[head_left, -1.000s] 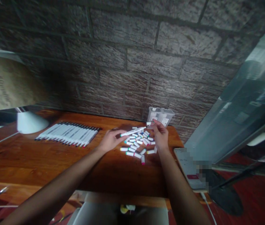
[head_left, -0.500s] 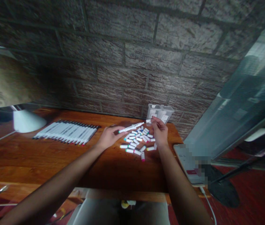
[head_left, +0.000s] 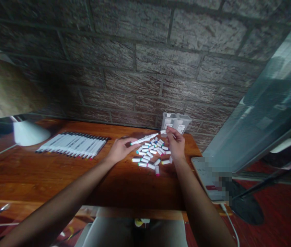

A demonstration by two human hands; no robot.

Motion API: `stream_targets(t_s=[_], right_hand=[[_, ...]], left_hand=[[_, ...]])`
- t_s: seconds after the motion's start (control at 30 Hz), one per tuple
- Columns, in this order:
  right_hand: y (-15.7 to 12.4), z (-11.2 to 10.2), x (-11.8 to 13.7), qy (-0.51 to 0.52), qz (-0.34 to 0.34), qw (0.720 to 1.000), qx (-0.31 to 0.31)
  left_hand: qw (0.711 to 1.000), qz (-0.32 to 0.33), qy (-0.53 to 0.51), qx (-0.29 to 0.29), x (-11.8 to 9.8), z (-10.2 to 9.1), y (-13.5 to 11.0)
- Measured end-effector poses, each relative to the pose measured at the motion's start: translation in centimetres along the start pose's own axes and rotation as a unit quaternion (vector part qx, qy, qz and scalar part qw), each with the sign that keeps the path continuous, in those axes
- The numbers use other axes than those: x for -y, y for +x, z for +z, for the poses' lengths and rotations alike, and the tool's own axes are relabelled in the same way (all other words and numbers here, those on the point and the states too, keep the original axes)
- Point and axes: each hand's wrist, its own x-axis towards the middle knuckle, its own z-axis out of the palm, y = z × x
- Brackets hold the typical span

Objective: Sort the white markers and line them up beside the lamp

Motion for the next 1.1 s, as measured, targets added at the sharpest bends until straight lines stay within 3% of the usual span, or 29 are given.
stream_targets(t_s=[0.2,0.6,0.8,1.0,1.1], right_hand=[[-0.4,0.5,-0.6,-0.032,-0.005,0.997,0.076],[-0.5,0.5,-0.7,-0.035,0.008,0.993,0.111],[-1.4,1.2,-1.3,-0.034,0.015,0.98,0.194],[-2.4,2.0,-1.2,-0.052,0.006,0.974,0.22],[-2.7,2.1,-1.3,-0.068,-0.004,0.97,0.235]], left_hand=[[1.0,0.014,0.009,0.001,0.0,-0.3,0.0],[0.997,0.037,0.062,0.033,0.5,-0.6,-0.1],[0.992,0.061,0.095,0.052,0.2,-0.4,-0.2],[0.986,0.032,0.153,0.061,-0.3,-0.9,-0.1],[0.988,0.041,0.127,0.081,-0.5,-0.9,-0.2]])
